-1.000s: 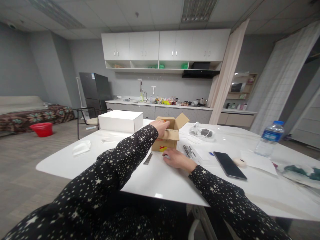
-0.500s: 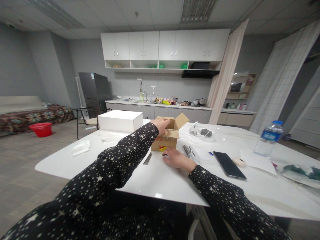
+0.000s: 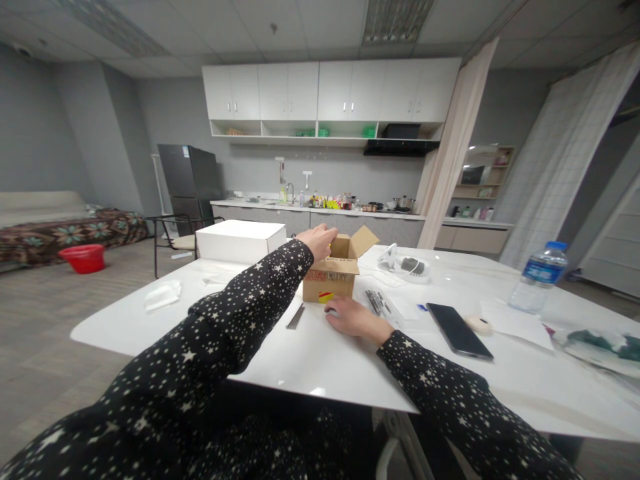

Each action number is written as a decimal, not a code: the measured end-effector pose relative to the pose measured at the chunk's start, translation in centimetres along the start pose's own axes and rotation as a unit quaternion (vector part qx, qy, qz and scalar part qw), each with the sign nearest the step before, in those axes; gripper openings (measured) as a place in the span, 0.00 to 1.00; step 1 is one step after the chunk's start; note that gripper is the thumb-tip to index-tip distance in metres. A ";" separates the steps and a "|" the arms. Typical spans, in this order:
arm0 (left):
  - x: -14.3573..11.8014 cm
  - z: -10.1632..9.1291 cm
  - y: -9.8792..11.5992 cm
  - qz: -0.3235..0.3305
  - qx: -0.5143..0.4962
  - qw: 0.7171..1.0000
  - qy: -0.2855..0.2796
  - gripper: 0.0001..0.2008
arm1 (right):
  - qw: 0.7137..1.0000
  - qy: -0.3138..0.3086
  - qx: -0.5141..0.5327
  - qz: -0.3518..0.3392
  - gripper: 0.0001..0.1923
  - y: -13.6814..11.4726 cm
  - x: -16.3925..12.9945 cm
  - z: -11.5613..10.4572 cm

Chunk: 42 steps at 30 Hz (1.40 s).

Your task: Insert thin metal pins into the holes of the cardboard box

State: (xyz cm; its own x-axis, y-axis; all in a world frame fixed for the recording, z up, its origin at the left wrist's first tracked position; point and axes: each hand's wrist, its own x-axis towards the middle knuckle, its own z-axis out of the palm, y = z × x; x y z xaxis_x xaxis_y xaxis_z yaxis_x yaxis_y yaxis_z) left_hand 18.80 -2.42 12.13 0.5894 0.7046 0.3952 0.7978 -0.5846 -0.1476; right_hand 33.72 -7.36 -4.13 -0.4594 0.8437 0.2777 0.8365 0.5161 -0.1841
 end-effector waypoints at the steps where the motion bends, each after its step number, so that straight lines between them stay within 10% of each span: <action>1: 0.1 0.1 -0.1 -0.002 -0.004 1.000 0.003 0.15 | 1.000 0.001 0.000 -0.002 0.12 0.0 0.0 0.1; 11: 0.2 -1.7 0.6 0.004 -0.031 0.997 0.067 0.16 | 1.000 0.003 0.004 -0.006 0.12 0.8 0.1 0.1; 20: -5.3 -2.4 3.2 0.036 -0.031 0.990 0.134 0.14 | 1.000 0.001 0.008 -0.008 0.12 0.6 0.5 0.3; 42: -13.0 10.9 0.7 0.079 -0.010 0.997 0.020 0.14 | 1.000 -0.002 0.001 -0.009 0.12 0.3 0.4 -0.1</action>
State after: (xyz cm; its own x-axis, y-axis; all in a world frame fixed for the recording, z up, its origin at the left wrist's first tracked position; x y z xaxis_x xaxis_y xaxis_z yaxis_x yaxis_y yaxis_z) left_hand 13.06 -7.57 -3.01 0.7012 0.5869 0.4048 0.6929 -0.6948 -0.1928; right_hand 33.82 -6.89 -4.02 -0.4766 0.8345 0.2764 0.8271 0.5322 -0.1806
